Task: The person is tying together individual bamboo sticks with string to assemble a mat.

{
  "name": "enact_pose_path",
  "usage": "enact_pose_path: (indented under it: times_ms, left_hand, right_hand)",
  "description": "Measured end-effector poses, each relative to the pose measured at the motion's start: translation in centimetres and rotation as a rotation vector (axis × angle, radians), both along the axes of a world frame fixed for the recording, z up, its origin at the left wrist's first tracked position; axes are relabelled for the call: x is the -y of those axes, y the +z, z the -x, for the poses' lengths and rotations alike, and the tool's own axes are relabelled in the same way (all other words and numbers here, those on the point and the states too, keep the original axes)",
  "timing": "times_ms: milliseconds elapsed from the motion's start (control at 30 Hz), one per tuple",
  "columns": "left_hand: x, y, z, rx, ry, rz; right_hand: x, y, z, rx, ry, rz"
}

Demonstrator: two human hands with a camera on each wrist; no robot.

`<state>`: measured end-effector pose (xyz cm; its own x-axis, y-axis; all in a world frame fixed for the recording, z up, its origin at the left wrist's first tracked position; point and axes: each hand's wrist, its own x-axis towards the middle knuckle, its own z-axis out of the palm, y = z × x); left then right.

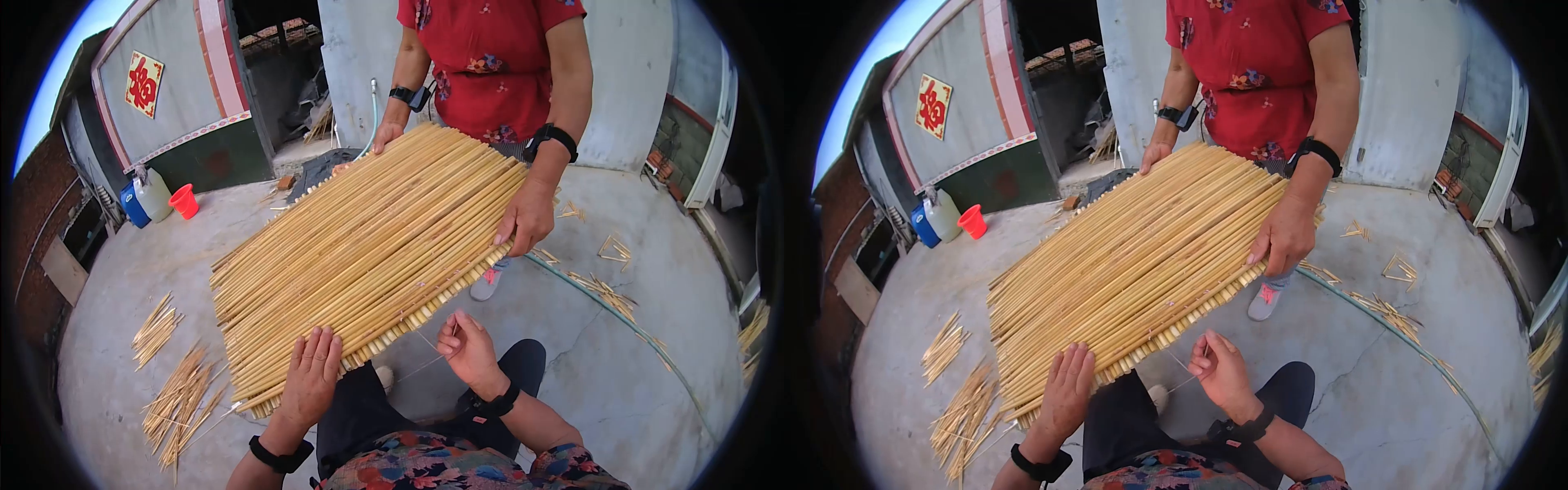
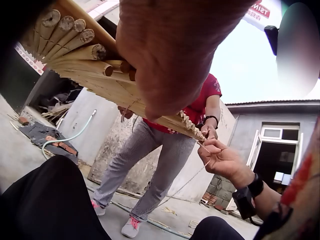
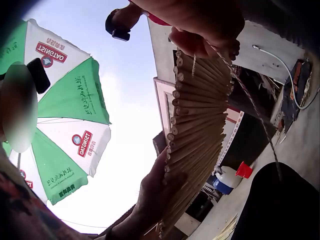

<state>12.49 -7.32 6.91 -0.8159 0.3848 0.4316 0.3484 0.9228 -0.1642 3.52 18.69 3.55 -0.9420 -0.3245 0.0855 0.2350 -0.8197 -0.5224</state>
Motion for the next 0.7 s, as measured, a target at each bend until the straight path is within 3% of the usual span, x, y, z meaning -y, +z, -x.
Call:
enact_pose_path:
  times_ms: [100, 167, 333, 467, 633, 700]
  left_hand:
    - [0.7, -0.4, -0.3, -0.022, -0.044, 0.000]
    - [1.0, -0.5, -1.8, 0.002, -0.063, -0.009]
    - [3.6, 1.5, -4.3, 0.126, -0.146, -0.069]
    - [5.4, -0.3, -5.7, 0.197, -0.230, -0.131]
    - [6.5, -0.2, -5.5, 0.317, -0.276, -0.080]
    - [6.1, -0.3, -5.6, 0.298, -0.181, -0.012]
  right_hand:
    - [1.1, -0.9, 0.1, 0.136, 0.024, -0.207]
    - [0.3, -1.3, 0.0, -0.085, 0.160, -0.312]
    - [-1.6, 1.8, -2.0, -0.228, 0.399, -0.347]
    - [0.4, 0.4, -5.2, -0.236, 0.025, -0.453]
    - [2.0, 1.5, -7.8, -0.029, 0.090, -0.591]
    - [2.6, 1.8, -8.8, 0.078, 0.049, -0.514]
